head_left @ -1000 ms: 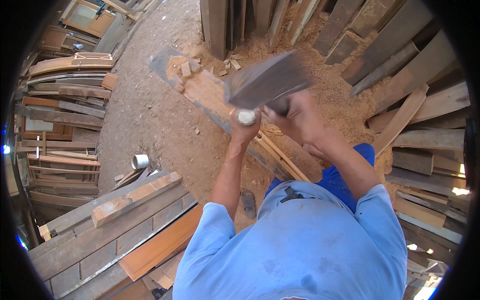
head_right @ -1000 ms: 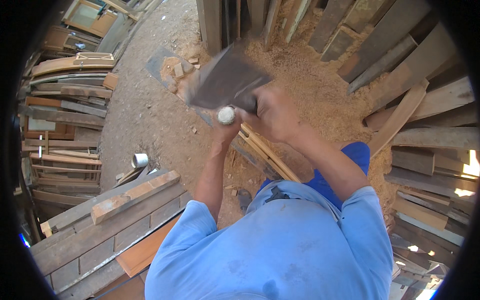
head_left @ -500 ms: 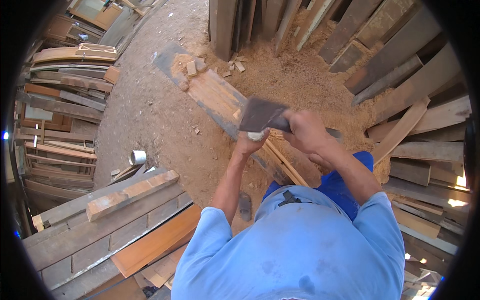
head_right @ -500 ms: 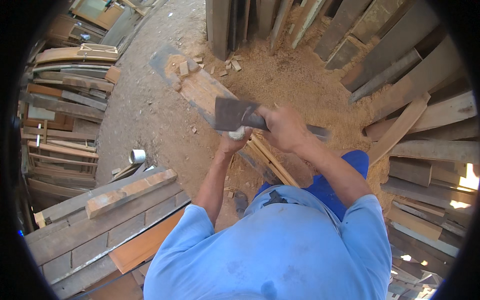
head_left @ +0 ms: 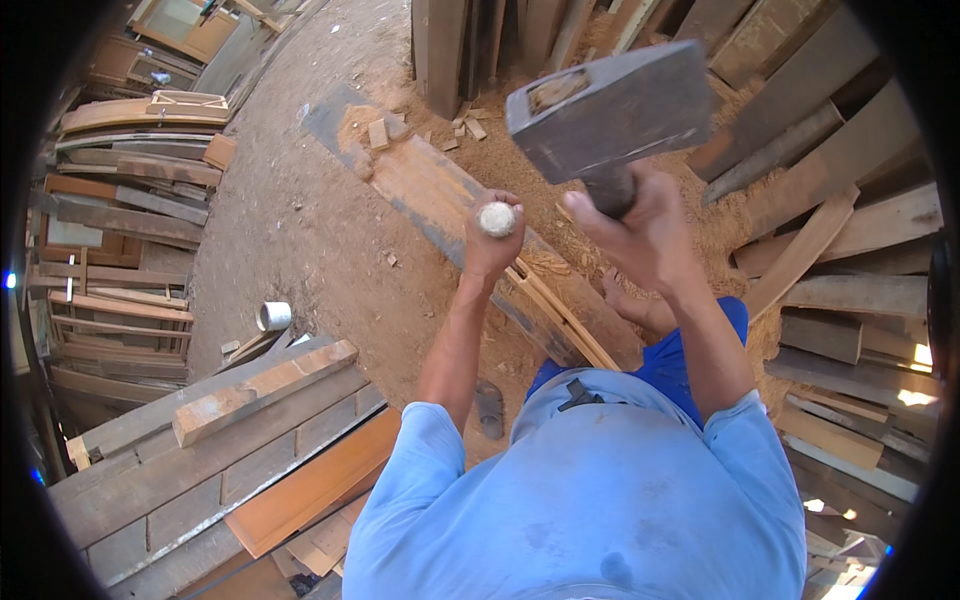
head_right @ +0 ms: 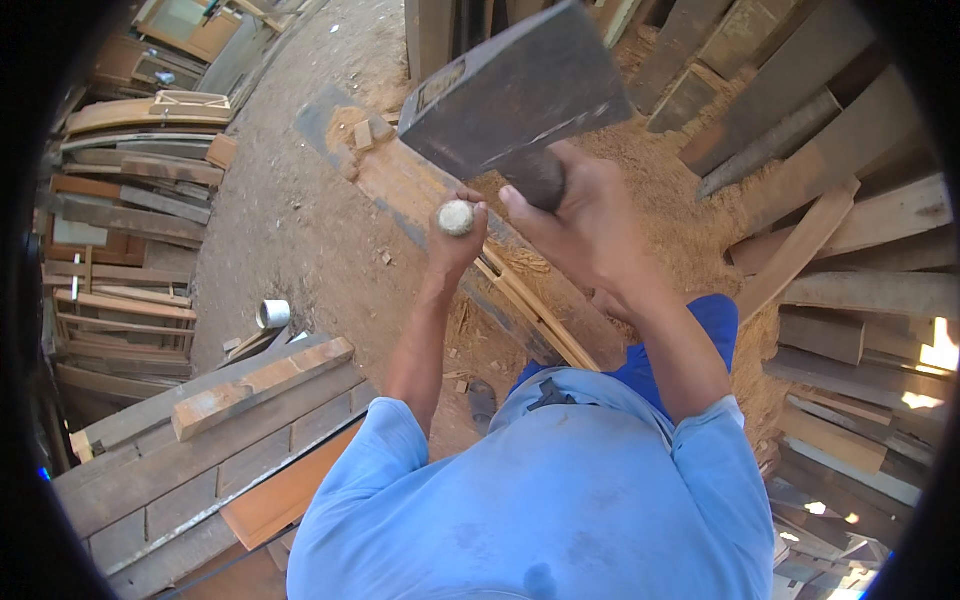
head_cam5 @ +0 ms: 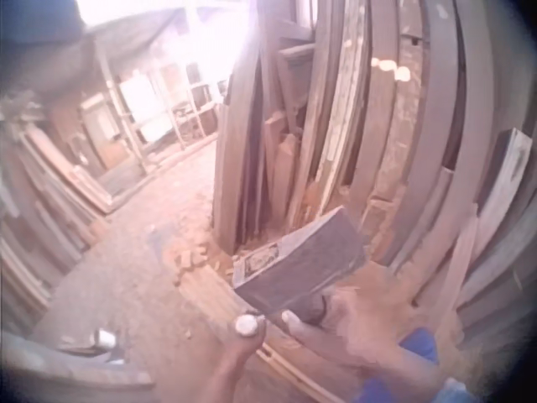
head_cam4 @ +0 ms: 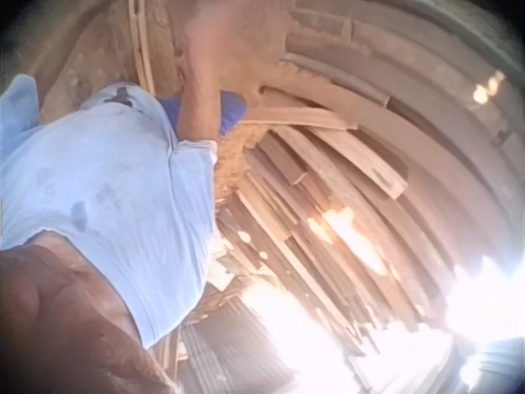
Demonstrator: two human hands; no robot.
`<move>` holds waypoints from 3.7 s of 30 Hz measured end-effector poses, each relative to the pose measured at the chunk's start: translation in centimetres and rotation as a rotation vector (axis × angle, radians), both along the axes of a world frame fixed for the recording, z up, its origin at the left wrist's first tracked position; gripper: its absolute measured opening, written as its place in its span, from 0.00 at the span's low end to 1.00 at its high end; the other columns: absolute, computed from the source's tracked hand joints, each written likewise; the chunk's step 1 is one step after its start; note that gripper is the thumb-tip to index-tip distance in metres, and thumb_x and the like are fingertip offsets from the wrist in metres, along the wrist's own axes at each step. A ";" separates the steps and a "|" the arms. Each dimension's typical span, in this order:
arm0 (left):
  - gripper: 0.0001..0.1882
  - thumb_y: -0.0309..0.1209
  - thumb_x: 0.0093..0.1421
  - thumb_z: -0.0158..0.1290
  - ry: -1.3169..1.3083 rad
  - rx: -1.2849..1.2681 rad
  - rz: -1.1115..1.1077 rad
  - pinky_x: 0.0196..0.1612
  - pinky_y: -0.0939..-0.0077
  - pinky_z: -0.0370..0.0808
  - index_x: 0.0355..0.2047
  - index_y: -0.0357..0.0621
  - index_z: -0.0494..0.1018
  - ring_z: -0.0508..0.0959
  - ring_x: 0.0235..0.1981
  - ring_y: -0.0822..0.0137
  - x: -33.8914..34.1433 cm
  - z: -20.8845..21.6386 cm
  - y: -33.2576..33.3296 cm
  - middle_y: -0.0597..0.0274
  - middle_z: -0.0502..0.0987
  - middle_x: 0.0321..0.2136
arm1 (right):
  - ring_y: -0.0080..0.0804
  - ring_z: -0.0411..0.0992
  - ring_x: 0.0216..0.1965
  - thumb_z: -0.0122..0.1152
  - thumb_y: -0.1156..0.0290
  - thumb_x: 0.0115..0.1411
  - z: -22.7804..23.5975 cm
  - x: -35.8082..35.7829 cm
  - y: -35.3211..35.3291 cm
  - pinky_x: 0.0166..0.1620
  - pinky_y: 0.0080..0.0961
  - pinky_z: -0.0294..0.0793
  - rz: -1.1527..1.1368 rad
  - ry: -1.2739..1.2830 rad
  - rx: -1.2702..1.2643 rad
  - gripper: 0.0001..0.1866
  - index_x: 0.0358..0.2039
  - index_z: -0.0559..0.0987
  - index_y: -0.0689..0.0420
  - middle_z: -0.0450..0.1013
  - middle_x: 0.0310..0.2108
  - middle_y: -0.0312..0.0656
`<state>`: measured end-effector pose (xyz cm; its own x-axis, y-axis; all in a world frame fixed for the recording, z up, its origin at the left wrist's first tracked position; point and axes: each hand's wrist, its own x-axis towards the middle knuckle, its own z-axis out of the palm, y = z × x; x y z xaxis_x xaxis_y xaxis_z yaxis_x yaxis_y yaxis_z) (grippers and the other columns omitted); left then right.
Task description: The person chisels a groove into a wooden beam, using an axe as a hammer to strike the handle of a chisel, and periodically removes the long wooden strip from the workspace.
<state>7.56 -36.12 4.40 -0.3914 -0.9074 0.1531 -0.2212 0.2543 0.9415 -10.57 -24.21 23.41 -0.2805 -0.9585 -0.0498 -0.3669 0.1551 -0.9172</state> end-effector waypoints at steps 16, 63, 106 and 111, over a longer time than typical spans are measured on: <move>0.09 0.25 0.59 0.62 -0.144 -0.072 -0.140 0.39 0.71 0.77 0.40 0.38 0.78 0.82 0.34 0.65 -0.8 -1.4 0.9 0.55 0.82 0.33 | 0.53 0.80 0.32 0.69 0.64 0.55 -6.1 -0.9 -1.5 0.35 0.43 0.77 0.063 0.198 -0.041 0.17 0.39 0.81 0.64 0.80 0.29 0.55; 0.12 0.25 0.61 0.62 0.371 0.258 0.094 0.41 0.76 0.78 0.44 0.39 0.75 0.79 0.38 0.74 2.3 5.3 -0.3 0.64 0.79 0.36 | 0.24 0.69 0.28 0.68 0.65 0.57 -5.9 0.6 3.0 0.33 0.28 0.71 -0.010 -0.182 0.156 0.18 0.41 0.80 0.66 0.72 0.25 0.35; 0.07 0.30 0.66 0.62 0.485 0.208 0.422 0.31 0.78 0.75 0.34 0.46 0.74 0.76 0.27 0.78 3.2 -2.0 3.9 0.72 0.76 0.27 | 0.43 0.77 0.24 0.69 0.72 0.58 -0.9 4.2 -3.6 0.33 0.37 0.75 0.280 0.464 -0.244 0.12 0.41 0.82 0.61 0.78 0.24 0.48; 0.07 0.26 0.63 0.63 0.387 0.272 0.348 0.35 0.74 0.75 0.39 0.39 0.76 0.77 0.32 0.75 4.2 -3.4 3.6 0.67 0.79 0.29 | 0.55 0.79 0.33 0.68 0.70 0.55 -4.5 5.6 -6.6 0.38 0.47 0.77 0.488 0.792 0.205 0.15 0.42 0.79 0.57 0.78 0.28 0.55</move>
